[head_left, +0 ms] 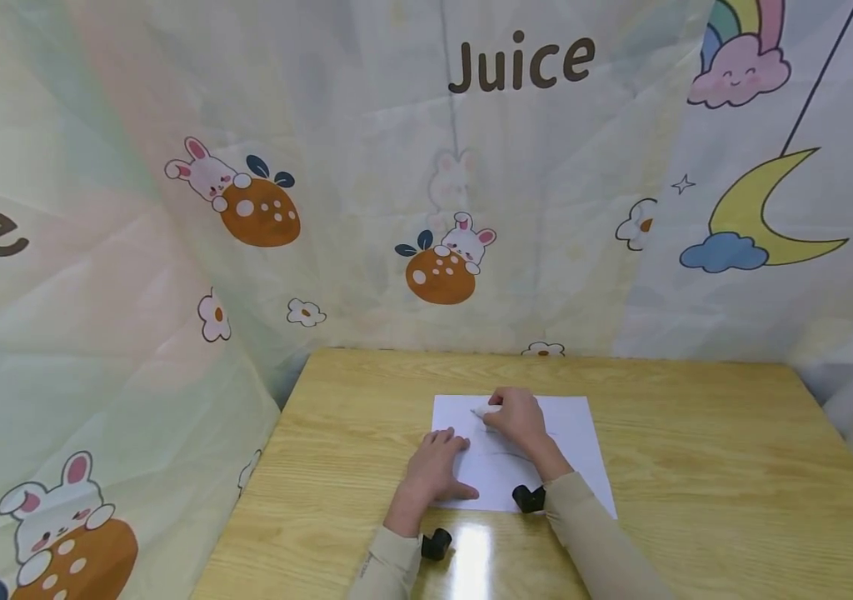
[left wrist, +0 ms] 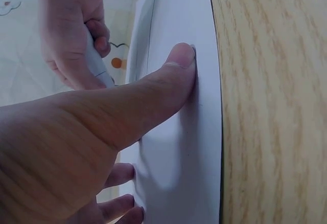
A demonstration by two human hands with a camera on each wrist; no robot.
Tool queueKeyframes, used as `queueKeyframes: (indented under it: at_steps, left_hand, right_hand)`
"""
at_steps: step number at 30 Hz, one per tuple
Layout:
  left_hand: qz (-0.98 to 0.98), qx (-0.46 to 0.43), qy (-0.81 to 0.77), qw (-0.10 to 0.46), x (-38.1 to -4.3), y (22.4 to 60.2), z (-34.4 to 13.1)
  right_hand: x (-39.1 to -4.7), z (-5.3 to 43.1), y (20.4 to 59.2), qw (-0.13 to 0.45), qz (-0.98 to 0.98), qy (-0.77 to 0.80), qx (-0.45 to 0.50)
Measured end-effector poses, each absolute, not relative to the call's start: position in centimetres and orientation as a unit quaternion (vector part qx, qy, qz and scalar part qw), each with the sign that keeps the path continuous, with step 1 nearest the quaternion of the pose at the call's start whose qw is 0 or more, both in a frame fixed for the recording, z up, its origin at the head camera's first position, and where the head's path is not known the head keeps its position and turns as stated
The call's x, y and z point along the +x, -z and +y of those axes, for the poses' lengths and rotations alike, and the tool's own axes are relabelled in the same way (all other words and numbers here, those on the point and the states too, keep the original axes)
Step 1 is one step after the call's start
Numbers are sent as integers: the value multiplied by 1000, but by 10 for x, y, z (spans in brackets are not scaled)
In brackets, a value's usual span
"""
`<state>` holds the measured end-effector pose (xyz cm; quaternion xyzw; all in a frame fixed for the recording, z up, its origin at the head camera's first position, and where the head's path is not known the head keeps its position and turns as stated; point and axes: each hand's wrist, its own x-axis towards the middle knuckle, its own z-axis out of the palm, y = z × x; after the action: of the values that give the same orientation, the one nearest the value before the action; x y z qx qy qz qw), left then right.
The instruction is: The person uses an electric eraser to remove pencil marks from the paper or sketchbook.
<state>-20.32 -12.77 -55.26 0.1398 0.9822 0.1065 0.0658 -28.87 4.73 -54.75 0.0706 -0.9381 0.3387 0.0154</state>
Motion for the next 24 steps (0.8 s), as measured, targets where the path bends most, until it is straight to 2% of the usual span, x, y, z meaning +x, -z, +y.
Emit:
queueKeyframes:
  at_steps: [14, 24]
  left_hand:
    - [982, 136, -113, 69, -204, 553, -129]
    - [980, 140, -120, 72, -202, 552, -128]
  right_hand:
    - [-287, 45, 541, -4, -936, -344, 74]
    - [-285, 57, 539, 24, -933, -351, 75]
